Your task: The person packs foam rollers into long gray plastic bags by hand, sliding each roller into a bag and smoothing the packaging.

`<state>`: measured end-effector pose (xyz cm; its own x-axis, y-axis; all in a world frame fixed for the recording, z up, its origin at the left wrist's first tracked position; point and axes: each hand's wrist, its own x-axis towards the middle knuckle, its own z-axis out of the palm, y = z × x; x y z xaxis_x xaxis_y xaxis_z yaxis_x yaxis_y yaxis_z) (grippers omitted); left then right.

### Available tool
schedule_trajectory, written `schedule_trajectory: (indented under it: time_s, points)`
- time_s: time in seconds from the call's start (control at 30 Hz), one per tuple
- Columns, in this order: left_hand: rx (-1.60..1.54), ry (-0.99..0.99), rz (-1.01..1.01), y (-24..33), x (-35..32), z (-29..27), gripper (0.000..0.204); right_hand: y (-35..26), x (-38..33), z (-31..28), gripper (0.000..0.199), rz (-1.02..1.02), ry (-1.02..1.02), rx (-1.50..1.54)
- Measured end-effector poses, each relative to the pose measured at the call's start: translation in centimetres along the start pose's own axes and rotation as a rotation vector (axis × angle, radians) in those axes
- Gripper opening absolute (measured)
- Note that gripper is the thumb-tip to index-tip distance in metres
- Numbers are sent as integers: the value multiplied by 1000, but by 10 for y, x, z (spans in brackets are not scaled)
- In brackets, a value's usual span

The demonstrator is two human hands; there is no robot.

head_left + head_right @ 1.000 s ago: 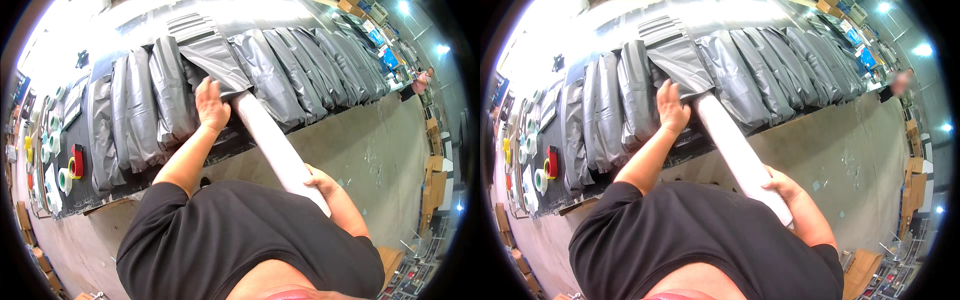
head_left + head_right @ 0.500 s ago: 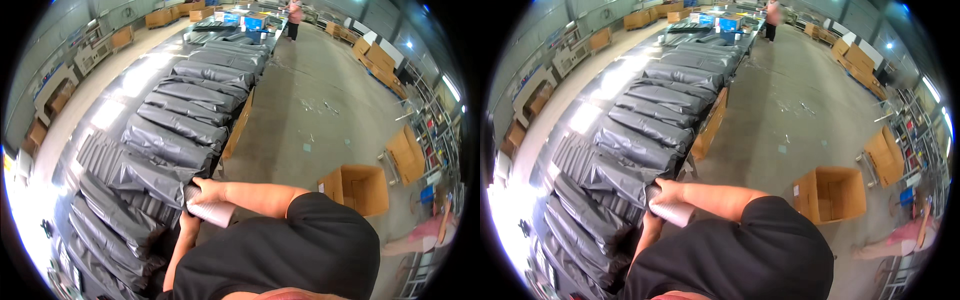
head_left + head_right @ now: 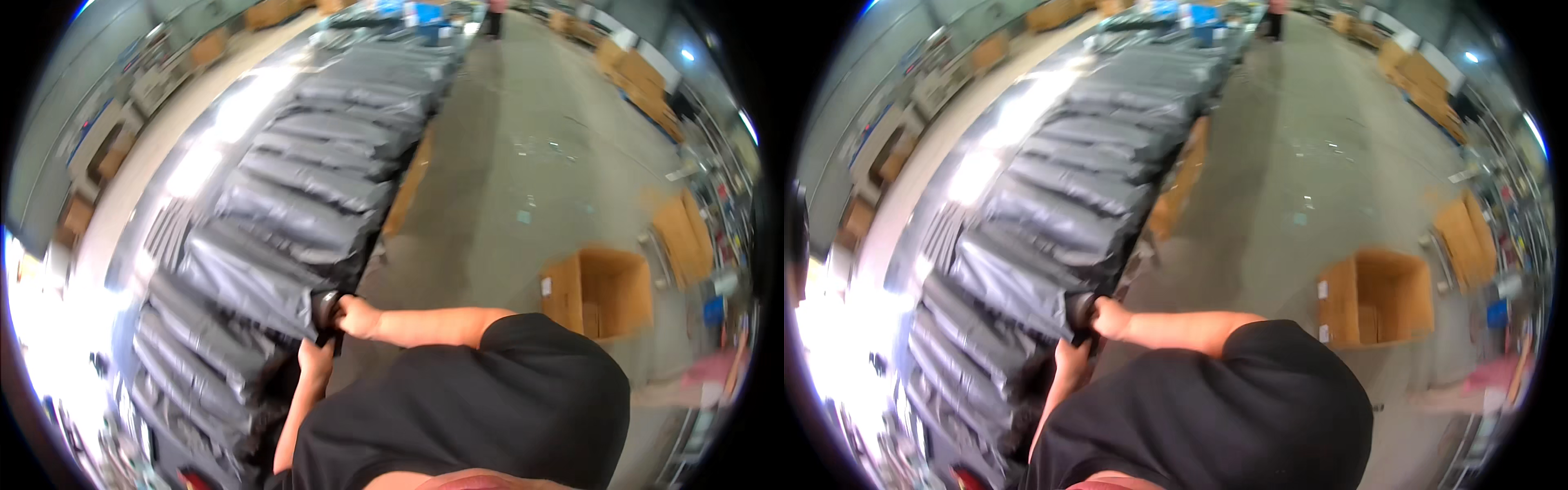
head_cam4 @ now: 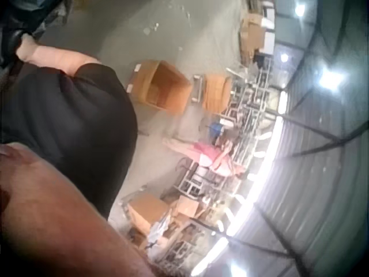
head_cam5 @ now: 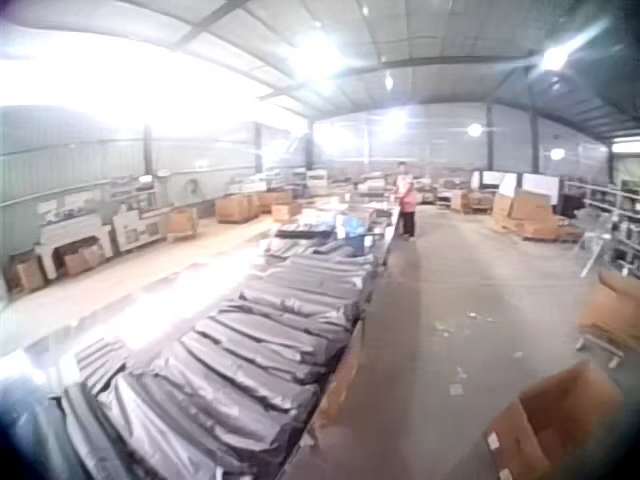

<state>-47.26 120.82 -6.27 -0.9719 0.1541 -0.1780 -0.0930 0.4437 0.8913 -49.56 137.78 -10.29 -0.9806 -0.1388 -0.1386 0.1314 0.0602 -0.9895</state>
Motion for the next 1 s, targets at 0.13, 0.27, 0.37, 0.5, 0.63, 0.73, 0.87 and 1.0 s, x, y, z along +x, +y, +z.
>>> schedule_trajectory:
  time_s: [0.13,0.27,0.37,0.5,0.63,0.73,0.87,1.0]
  points:
    - [321,-10,-91,-36,6,-10,43,-2,-13,24,17,52,149,95]
    - [253,-136,-187,-8,-15,-12,34,-56,-14,30,20,177,34,239]
    - [44,-265,100,-60,-44,28,27,-74,-13,49,20,93,-79,250]
    - [107,-316,24,-73,-42,33,28,-47,25,65,20,74,-94,84]
    - [-252,-311,85,-87,-47,20,32,-35,46,78,20,43,-108,-108]
    - [319,-461,-148,20,-31,-29,30,-25,62,71,20,-10,-105,-297]
    - [387,-436,74,10,-3,-37,39,10,68,55,20,-150,-106,-613]
    - [-345,-461,131,48,-10,-30,40,45,62,61,21,-336,-144,-877]
